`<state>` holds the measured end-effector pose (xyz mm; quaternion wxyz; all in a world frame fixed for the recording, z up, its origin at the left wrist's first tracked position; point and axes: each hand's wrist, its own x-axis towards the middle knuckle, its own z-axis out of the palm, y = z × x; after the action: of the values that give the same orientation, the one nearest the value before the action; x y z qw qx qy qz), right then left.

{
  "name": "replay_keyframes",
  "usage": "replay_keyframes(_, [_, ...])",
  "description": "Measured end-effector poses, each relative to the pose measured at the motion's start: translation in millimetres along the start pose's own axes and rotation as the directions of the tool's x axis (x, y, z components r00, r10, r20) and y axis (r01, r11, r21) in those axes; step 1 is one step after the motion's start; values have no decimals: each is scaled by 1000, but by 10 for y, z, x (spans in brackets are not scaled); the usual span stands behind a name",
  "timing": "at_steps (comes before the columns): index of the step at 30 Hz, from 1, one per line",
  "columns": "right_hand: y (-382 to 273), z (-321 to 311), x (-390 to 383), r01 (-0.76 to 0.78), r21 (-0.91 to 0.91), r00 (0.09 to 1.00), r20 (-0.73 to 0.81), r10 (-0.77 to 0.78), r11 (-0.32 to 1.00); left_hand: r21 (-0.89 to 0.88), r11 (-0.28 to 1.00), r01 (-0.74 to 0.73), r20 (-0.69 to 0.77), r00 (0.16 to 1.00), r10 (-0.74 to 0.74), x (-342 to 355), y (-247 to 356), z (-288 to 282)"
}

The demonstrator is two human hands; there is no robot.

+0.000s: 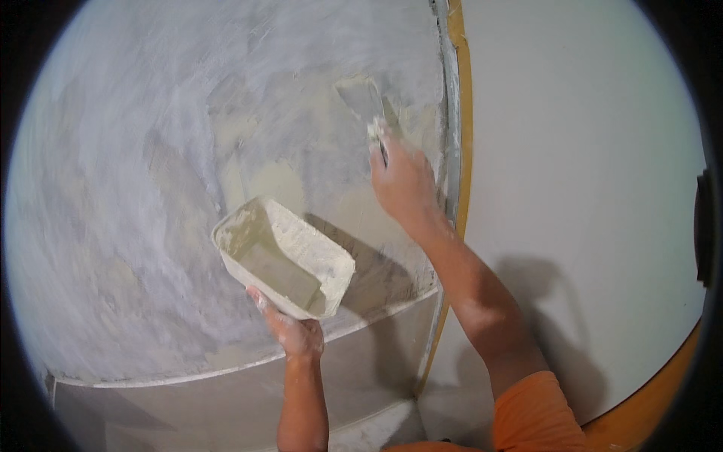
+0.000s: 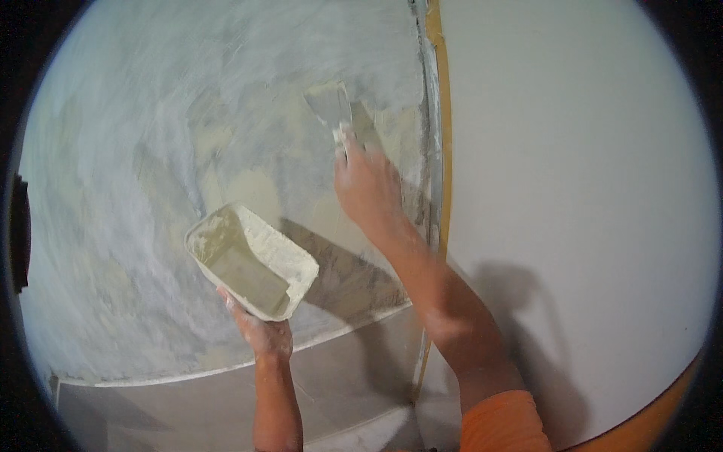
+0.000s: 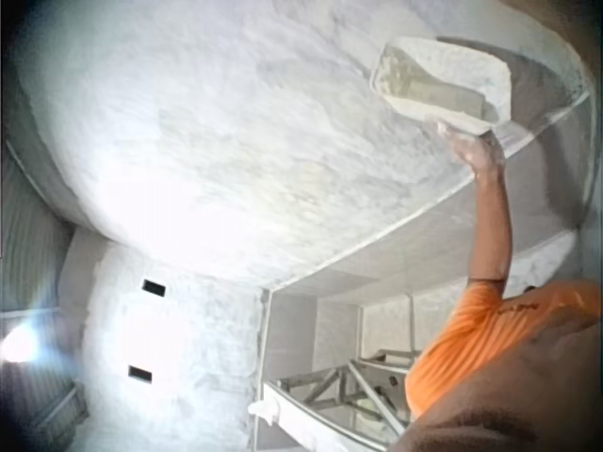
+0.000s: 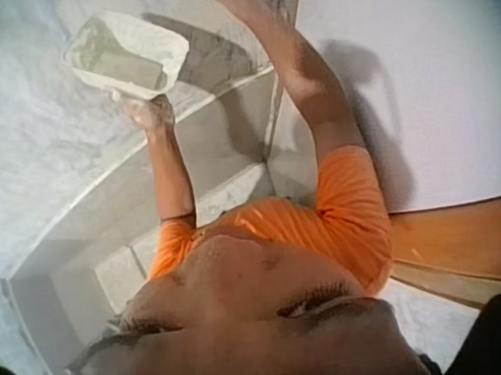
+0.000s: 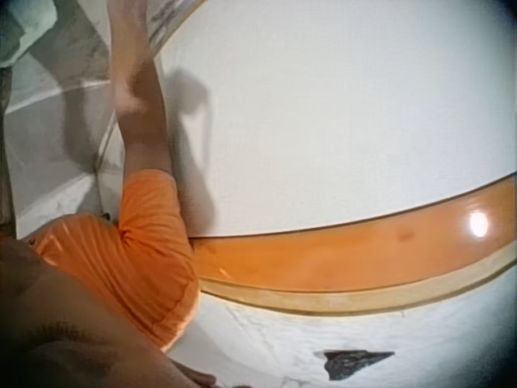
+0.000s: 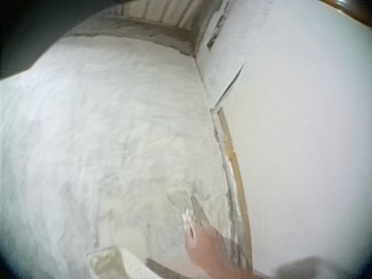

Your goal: The person applies plaster to a wall using a spatula and a container of joint compound, smoothing the material across the surface.

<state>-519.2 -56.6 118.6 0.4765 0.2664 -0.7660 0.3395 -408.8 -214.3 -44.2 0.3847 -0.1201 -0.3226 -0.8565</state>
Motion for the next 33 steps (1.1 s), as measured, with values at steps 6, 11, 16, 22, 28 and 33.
replay_keyframes(6, [-65,21,514,23,-127,999,-41,-29,992,20,998,-57,16,998,56,38,-17,-94])
replay_keyframes(11, [269,672,-461,-88,-174,991,84,103,981,-28,999,-38,6,999,38,86,-41,-156])
replay_keyframes(16, [249,355,-848,-95,-134,969,215,123,986,-9,1000,30,-75,997,-31,29,63,-42])
replay_keyframes(22, [50,50,-167,-46,32,999,24,45,998,2,999,43,-44,998,-43,27,99,-1])
replay_keyframes(28, [-100,127,310,-1,-87,998,-69,-5,996,20,996,82,-30,996,-81,58,46,-78])
replay_keyframes(33, [312,625,-472,-48,-29,996,73,50,998,102,995,-7,-54,998,12,68,-13,-101])
